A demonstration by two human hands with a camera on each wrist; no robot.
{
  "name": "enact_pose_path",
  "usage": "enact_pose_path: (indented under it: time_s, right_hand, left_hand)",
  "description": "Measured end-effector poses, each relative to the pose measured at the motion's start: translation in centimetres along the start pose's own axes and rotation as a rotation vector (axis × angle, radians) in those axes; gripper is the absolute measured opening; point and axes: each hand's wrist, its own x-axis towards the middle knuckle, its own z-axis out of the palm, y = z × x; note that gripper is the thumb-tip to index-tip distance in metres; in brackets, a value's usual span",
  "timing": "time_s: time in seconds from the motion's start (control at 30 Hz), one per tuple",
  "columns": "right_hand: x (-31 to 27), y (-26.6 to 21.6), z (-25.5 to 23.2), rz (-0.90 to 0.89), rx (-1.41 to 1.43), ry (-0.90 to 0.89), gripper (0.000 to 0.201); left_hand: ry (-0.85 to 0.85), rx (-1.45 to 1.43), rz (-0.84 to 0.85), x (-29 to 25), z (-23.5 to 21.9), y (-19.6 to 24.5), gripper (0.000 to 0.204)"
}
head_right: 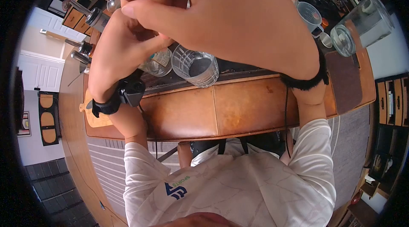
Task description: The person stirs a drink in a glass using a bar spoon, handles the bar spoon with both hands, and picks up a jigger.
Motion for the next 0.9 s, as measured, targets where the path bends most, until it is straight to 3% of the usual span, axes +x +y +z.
enact_pose_path:
  time_s: [0.2,0.33,0.47,0.53,0.57,0.67,0.7,0.73,0.77,0.83,0.9]
  right_hand:
    - [-0.5,-0.3,0.3,-0.139,-0.194,0.023,0.009]
    - [-0.5,-0.2,-0.1,-0.063,-0.060,0.000,0.011]
    - [-0.9,0.0,-0.8,0.012,0.072,-0.023,0.013]
    - [-0.6,1.4,-0.6,0.022,0.181,-0.045,0.016]
    - [-0.4,1.8,-0.4,0.031,0.290,-0.067,0.018]
    - [0.3,-1.0,-0.7,0.170,0.042,-0.080,0.020]
    - [0.2,-0.6,-0.7,0.171,0.043,-0.080,0.020]
    - [0.0,0.1,-0.7,0.006,-0.055,-0.065,0.019]
    - [-0.2,1.0,-0.5,-0.157,-0.152,-0.051,0.018]
    - [-0.1,2.9,0.1,-0.155,-0.013,-0.005,0.018]
    - [-0.4,3.0,0.2,-0.153,0.125,0.039,0.017]
  left_hand:
    - [-0.033,0.012,0.034,-0.4,0.8,1.5,0.016]
    - [-0.137,0.051,0.176,-0.8,0.7,1.4,0.014]
    - [-0.217,-0.008,0.083,-1.1,0.4,1.7,0.014]
    - [-0.196,-0.048,0.236,-1.1,0.5,0.6,0.016]
    - [-0.196,-0.048,0.236,-1.0,0.3,0.5,0.016]
    - [-0.207,-0.002,0.213,-0.7,-0.2,0.5,0.016]
    - [-0.211,0.024,0.103,-0.6,-0.5,1.1,0.015]
    - [-0.214,0.050,-0.007,-0.5,-0.7,1.4,0.013]
    - [-0.216,0.050,-0.007,-0.3,-0.5,1.0,0.013]
    - [0.004,0.117,0.085,0.0,0.0,-0.1,0.011]
    - [0.008,0.064,0.112,0.2,0.6,-0.2,0.011]
